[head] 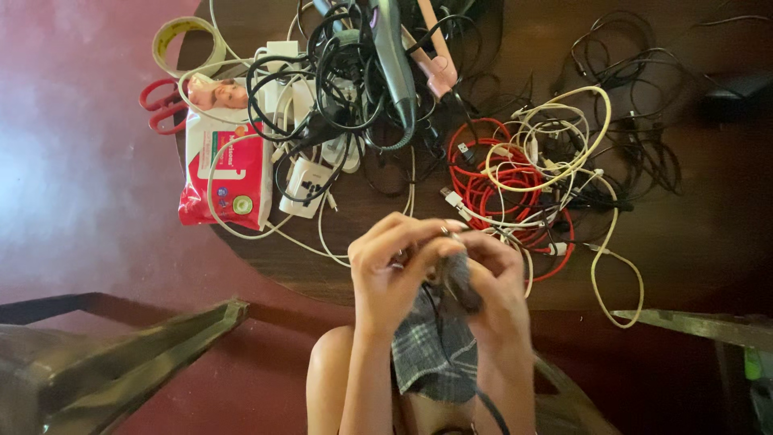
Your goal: The person sits at a table and wipes a small red electronic component with a gray cloth. They repeatedly rub the component and the cloth, then place the component on the table among other cables and items.
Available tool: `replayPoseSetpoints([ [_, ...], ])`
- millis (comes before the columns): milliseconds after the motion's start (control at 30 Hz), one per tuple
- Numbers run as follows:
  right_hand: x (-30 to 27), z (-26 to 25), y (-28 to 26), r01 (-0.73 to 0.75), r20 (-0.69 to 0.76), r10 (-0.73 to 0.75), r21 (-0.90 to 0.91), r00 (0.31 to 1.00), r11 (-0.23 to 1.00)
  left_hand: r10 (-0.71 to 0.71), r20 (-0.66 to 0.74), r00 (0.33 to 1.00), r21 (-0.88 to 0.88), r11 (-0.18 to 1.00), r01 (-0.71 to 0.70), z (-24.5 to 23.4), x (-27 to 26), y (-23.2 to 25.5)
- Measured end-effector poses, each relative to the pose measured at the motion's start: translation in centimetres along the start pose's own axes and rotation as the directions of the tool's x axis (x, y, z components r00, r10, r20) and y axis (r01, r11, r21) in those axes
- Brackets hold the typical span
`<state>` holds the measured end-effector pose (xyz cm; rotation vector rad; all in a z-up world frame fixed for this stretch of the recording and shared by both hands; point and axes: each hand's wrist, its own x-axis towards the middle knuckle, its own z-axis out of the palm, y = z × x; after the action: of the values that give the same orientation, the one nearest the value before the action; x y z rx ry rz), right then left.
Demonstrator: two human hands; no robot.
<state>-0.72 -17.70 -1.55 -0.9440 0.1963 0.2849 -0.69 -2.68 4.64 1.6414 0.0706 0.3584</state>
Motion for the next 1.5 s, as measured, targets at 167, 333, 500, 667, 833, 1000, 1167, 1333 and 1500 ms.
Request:
replayPoseSetpoints([
  [167, 1.1, 0.2, 1.8, 0.149, -0.033, -0.157, -0.174, 0.987, 0.973, -0.095, -0.031, 0.995, 0.038, 0.995, 0.096, 0.2, 0.5, -2.2],
  [333, 1.2, -0.1, 2.8, 0.192, -0.096, -0.206, -0.143, 0.974, 0.971, -0.01, 0.013, 1.0, 0.004, 1.0, 0.01, 0.0, 0.3, -2.8],
  [500, 1.4, -1.1, 3.1, 0.13, -0.075, -0.133, -0.037, 0.988, 0.991, 0.014, 0.056, 0.998, 0.002, 1.0, -0.014, -0.1, 0.5, -3.3],
  [667, 1.8, 0.0, 2.3, 0.01, -0.023, -0.007, 0.112, 1.0, 0.994, 0.029, 0.072, 0.997, 0.015, 0.999, -0.03, -0.5, 0.5, -4.0],
  [833, 1.3, 1.7, 2.8, 0.215, -0.055, -0.252, -0.367, 0.966, 0.905, 0.02, -0.035, 0.999, 0.069, 0.997, -0.018, 0.1, 0.7, -3.6],
  [1000, 1.7, -0.1, 3.8, 0.201, -0.108, -0.224, -0.192, 0.969, 0.961, 0.022, 0.033, 0.999, 0.049, 0.999, -0.023, 0.0, 0.7, -4.0],
  [1167, 2.3, 0.3, 3.2, -0.008, -0.136, 0.038, 0.21, 0.99, 0.978, 0.024, 0.096, 0.995, -0.087, 0.996, -0.016, -0.2, 0.7, -5.3],
  [1333, 2.3, 1.0, 3.0, 0.094, -0.142, -0.107, -0.098, 0.984, 0.991, -0.026, -0.033, 0.999, 0.01, 1.0, 0.026, 0.3, 0.7, -4.5],
  [1500, 2.4, -1.3, 4.8, 0.188, -0.095, -0.204, -0.154, 0.974, 0.97, -0.039, -0.075, 0.996, 0.042, 0.998, 0.043, 1.1, 0.4, -4.2],
])
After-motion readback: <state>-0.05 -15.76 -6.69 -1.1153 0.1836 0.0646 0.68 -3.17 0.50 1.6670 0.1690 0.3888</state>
